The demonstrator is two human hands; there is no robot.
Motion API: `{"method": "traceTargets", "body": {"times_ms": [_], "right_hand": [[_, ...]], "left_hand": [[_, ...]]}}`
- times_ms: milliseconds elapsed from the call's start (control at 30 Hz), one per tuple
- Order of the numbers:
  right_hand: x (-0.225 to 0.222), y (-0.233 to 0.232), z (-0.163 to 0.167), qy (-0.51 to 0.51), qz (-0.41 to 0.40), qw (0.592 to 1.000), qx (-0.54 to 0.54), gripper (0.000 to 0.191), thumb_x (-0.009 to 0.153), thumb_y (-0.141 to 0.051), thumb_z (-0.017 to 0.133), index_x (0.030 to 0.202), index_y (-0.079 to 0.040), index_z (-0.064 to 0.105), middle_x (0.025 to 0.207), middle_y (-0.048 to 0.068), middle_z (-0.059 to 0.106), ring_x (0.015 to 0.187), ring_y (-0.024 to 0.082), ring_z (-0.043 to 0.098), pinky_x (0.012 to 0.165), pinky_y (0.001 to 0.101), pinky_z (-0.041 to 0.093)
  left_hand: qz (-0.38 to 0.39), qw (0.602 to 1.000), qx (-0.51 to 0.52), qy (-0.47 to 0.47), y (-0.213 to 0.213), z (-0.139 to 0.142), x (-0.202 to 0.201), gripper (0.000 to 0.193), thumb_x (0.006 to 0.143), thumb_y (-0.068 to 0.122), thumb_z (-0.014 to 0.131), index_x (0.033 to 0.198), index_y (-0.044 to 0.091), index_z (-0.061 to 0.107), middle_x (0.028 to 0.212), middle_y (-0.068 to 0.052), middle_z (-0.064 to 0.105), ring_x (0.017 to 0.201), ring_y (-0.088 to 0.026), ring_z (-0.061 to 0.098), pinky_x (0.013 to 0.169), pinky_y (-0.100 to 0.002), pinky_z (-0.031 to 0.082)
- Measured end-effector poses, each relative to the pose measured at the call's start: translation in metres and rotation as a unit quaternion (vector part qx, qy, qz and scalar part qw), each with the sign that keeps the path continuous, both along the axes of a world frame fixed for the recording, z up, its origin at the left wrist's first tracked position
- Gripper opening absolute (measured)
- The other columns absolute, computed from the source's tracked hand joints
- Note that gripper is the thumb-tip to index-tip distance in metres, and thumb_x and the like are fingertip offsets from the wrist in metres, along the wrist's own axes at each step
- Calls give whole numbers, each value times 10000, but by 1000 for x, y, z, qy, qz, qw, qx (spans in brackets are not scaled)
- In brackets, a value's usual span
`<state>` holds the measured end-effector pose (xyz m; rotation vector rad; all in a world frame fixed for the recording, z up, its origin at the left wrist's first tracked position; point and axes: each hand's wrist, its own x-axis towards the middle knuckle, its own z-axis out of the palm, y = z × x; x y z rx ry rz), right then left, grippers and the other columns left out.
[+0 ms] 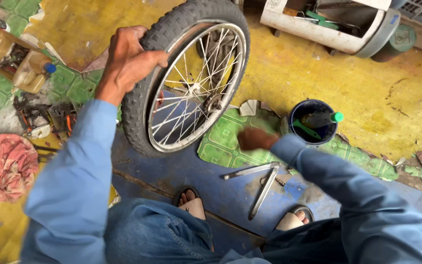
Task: The person removes the inner tube from a bicycle tire using tire levers. They then place the inner tube back into the tire and reseat the tire onto the rim.
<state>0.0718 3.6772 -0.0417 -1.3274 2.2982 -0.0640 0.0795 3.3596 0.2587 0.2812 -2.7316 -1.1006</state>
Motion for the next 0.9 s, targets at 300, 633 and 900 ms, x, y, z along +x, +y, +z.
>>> {"method": "traceTargets", "body": {"times_ms": [300, 633, 900], "right_hand": [[112, 13, -115, -430, -624, 652, -35, 766, 984, -583, 577, 737, 137, 666, 679, 243, 722, 474, 286, 691, 380, 383, 527], [120, 16, -142, -401, -616, 677, -36, 425, 930, -382, 740, 686, -34, 755, 644, 158, 742, 524, 269, 716, 441, 358, 528], [119, 26, -122, -46, -69, 986, -142, 398, 928, -369, 688, 1116, -30, 599, 1008, 152, 599, 765, 333, 648, 612, 463, 529]], "left_hand": [[-75, 985, 142, 57, -39, -28, -2, 249, 634, 66, 790, 842, -27, 689, 766, -52, 629, 653, -158, 583, 548, -352, 464], [-89, 986, 134, 49, -36, -34, 1, 257, 628, 101, 818, 795, -11, 658, 728, -54, 628, 624, -157, 591, 523, -329, 454], [-85, 984, 154, 35, -32, -30, -4, 275, 596, 114, 813, 799, 10, 659, 732, -46, 644, 611, -152, 612, 514, -326, 492]]}}
